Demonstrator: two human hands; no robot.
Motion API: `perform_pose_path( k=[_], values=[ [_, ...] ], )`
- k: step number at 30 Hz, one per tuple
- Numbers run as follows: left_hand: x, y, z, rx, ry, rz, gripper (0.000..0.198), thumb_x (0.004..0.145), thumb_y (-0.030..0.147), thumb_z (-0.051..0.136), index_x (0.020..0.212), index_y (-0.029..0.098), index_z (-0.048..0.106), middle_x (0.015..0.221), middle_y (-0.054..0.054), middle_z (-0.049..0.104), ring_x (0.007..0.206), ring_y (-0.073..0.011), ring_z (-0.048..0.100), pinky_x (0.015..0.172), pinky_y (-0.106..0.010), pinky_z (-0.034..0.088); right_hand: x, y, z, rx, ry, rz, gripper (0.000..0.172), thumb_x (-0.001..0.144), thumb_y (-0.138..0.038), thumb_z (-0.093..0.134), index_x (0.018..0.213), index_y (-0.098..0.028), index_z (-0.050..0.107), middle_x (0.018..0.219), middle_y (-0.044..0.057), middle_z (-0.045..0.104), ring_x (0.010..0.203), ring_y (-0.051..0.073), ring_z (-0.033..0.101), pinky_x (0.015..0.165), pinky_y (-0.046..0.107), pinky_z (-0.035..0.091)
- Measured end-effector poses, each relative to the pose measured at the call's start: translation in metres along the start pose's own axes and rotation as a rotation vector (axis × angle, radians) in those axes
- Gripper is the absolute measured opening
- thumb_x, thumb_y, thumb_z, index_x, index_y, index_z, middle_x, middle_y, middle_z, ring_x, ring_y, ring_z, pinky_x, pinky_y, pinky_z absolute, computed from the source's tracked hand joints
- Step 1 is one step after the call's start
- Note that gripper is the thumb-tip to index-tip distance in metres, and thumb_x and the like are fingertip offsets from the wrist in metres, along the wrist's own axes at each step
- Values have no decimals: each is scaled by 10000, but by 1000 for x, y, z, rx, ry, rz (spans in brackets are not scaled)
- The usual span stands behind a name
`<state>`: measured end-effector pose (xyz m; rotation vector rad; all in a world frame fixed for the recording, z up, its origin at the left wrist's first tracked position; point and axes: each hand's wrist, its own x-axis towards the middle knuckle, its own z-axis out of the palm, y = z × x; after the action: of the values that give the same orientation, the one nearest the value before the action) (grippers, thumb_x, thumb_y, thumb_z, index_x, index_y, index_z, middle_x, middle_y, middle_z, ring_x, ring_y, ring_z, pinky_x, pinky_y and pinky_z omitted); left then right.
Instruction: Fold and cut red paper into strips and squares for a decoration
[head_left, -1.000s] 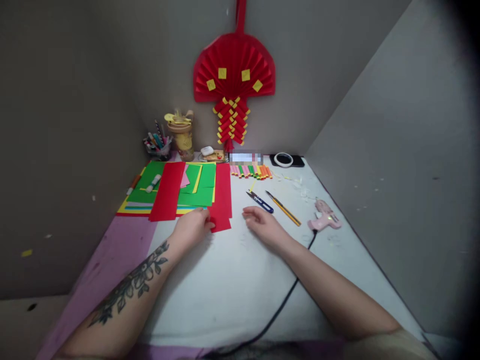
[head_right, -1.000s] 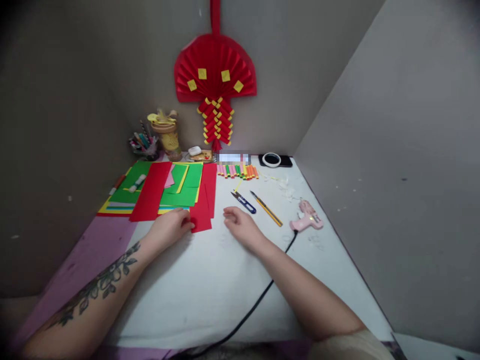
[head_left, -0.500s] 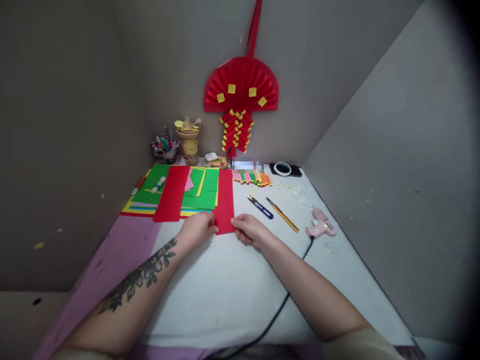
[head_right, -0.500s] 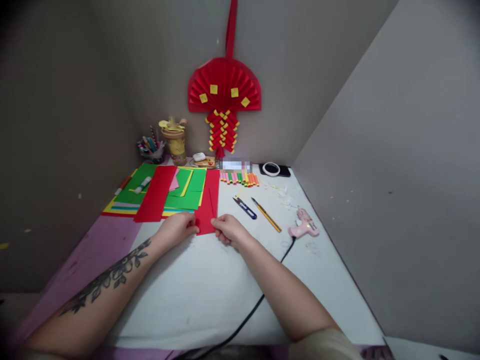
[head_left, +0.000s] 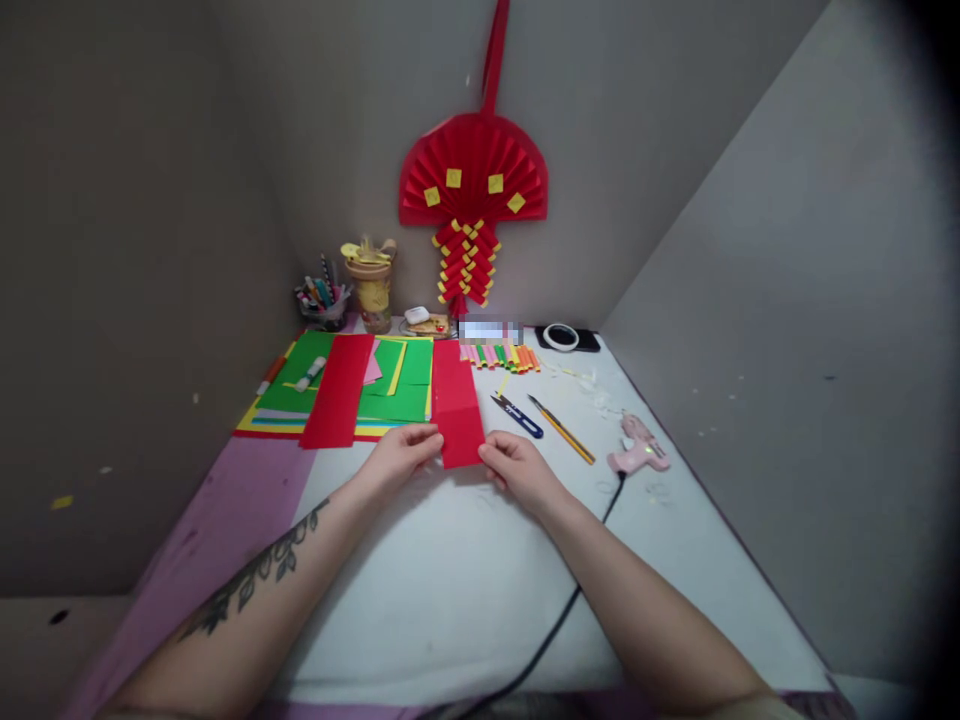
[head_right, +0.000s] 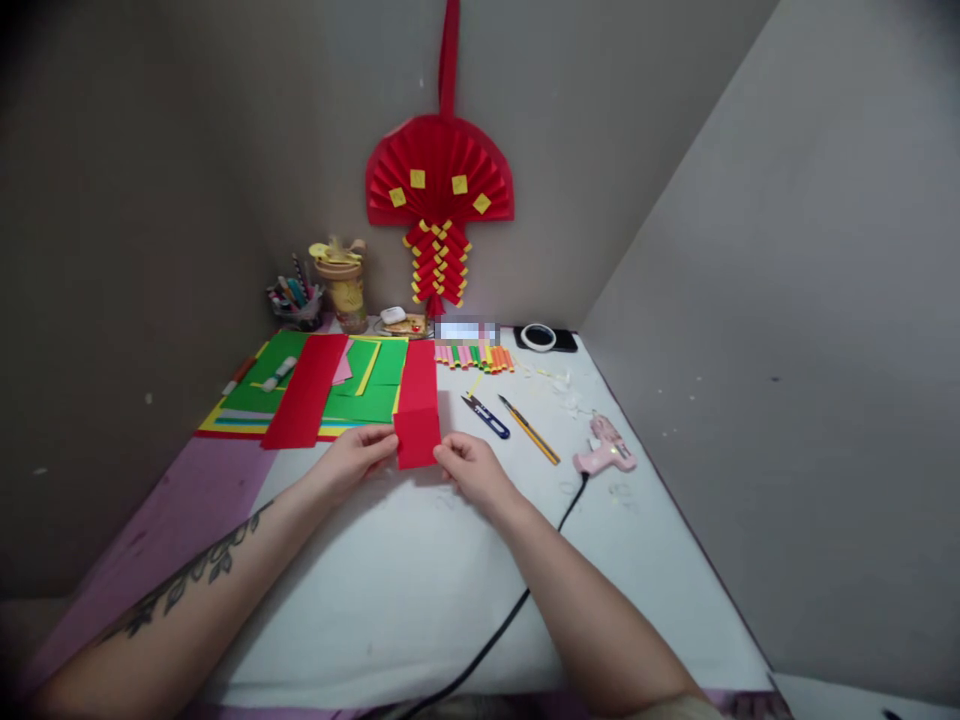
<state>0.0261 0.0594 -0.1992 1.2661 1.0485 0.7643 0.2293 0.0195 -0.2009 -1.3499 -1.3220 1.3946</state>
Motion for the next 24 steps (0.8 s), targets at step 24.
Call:
perform_pose_path(
  k=[24],
  values=[
    [-7,-1,0,692,134,401,157,816,292,585,858,206,710,867,-43,730,792,-178,645,745,-271,469,0,10,6,-355,297,-453,138,850,-273,518,851,-200,635,853,63,644,774,179,589,688,278,462]
  ],
)
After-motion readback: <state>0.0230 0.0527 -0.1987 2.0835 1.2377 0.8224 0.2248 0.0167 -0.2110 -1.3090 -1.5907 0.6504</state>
